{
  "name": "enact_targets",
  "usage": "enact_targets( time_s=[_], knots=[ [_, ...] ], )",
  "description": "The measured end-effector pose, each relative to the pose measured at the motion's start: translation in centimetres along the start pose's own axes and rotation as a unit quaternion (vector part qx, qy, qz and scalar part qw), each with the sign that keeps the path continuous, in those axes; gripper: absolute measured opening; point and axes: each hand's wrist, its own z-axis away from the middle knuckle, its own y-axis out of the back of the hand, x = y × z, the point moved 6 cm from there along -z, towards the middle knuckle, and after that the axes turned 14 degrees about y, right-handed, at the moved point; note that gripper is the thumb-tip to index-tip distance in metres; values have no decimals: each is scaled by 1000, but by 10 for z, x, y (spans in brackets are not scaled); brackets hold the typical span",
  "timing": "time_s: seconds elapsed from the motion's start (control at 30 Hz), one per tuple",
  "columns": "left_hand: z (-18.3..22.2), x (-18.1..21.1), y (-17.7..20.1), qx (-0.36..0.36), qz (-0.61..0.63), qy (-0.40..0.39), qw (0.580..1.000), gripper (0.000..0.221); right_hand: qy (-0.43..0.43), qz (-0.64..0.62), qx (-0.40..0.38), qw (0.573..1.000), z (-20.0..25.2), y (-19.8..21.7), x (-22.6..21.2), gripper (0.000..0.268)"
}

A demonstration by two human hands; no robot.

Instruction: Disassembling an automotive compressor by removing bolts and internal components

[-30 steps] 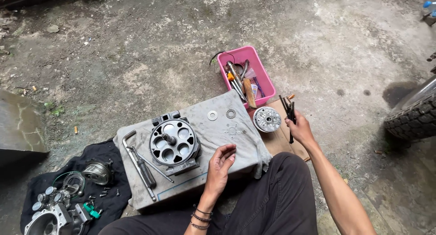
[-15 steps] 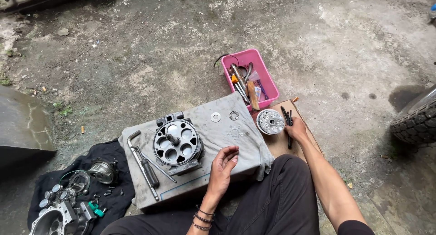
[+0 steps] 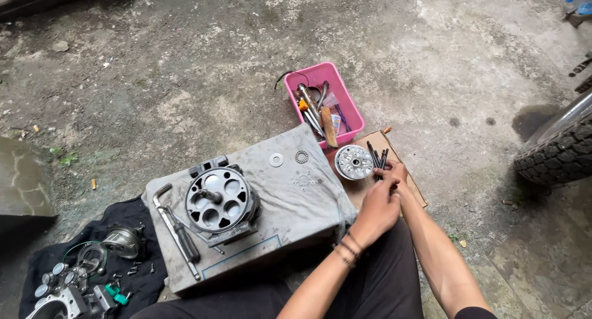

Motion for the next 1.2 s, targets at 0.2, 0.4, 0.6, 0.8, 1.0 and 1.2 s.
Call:
enact_targets(
  time_s=[0.2, 0.4, 0.6, 0.8, 1.0, 1.2],
  knots=[
    [-86, -103, -100, -47, -222, 125, 966, 63, 4, -1, 20, 1000, -7, 1, 4, 57],
    [-135, -137, -102, 26, -241, 234, 942, 65, 20, 34, 8, 999, 2, 2, -6, 48],
    [-179, -241, -128, -122, -171, 363, 908, 89, 44, 80, -14, 996, 11, 13, -27, 40],
    [-178, -205, -106, -113, -186, 347, 912, 79, -18, 129, -39, 991, 11, 15, -12, 35],
    [-162, -186, -95, -128, -184, 331, 917, 80, -23, 130, -48, 990, 13, 10, -7, 36],
    [-160, -181, -98, -133, -195, 319, 918, 79, -31, 141, -64, 987, -5, 3, 28, 37]
  ],
)
